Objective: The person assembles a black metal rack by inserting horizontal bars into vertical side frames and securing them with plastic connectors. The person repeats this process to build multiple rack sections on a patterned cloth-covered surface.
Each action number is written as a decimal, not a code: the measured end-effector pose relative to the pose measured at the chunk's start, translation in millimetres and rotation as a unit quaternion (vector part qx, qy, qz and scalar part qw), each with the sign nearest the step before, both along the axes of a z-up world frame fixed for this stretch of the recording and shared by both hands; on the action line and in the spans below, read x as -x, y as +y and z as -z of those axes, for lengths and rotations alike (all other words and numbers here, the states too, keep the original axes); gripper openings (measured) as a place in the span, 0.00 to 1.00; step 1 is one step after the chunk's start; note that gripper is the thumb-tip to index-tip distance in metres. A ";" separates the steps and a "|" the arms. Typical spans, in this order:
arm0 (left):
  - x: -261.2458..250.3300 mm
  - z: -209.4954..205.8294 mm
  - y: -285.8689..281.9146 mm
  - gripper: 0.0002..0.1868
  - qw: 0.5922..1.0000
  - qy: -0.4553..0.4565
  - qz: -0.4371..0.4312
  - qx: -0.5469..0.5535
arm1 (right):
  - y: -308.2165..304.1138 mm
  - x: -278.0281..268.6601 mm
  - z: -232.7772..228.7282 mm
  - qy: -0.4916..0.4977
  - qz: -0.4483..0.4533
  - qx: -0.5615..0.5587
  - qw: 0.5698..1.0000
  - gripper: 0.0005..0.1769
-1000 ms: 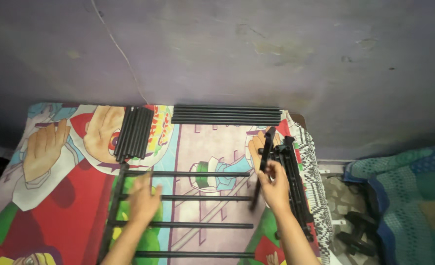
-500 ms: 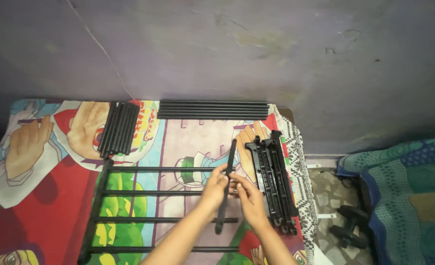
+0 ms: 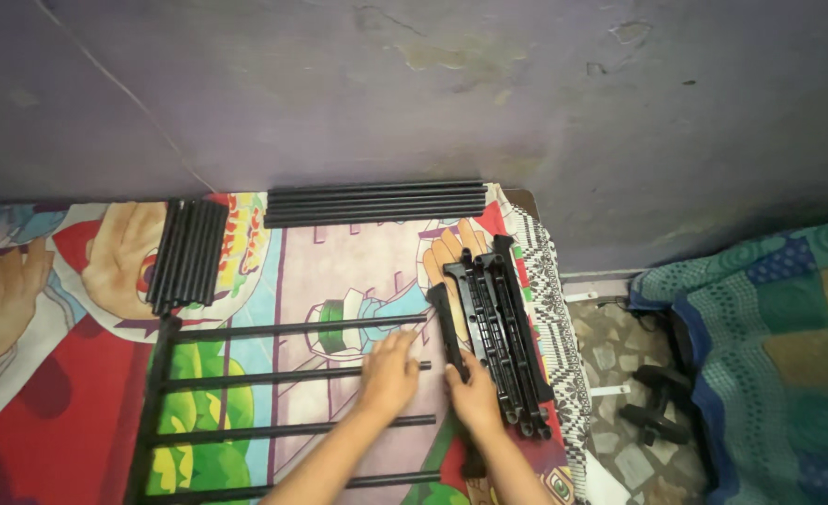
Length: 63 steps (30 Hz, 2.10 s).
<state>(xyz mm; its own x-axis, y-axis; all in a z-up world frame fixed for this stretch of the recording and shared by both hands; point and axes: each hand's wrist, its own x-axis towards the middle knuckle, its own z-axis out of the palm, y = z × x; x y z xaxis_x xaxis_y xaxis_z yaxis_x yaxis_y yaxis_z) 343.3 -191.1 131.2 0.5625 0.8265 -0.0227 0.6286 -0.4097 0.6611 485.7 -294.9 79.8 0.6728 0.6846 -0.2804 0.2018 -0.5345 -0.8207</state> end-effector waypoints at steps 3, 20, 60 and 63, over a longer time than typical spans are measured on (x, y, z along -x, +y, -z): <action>-3.5 9.2 23.9 0.27 0.999 0.028 0.000 -0.041 | 0.1 4.8 -0.1 -0.042 -0.001 0.091 0.995 0.30; -18.9 9.7 81.3 0.09 0.993 0.054 0.099 -0.022 | 30.7 -6.1 0.1 0.290 0.044 -0.035 0.955 0.28; -19.3 9.6 74.3 0.07 1.000 -0.025 -0.008 -0.009 | 24.6 14.9 7.7 0.164 0.017 -0.087 0.982 0.28; -20.9 13.2 73.1 0.06 0.999 -0.037 -0.019 -0.023 | 27.1 15.0 6.5 0.210 0.019 -0.131 0.969 0.29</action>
<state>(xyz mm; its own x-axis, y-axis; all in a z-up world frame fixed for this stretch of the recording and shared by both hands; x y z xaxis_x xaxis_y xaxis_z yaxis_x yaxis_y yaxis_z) 364.1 -118.0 118.0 0.5287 0.8469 0.0561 0.5953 -0.4171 0.6868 470.8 -267.8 73.3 0.5623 0.7469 -0.3550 -0.1953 -0.2971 -0.9346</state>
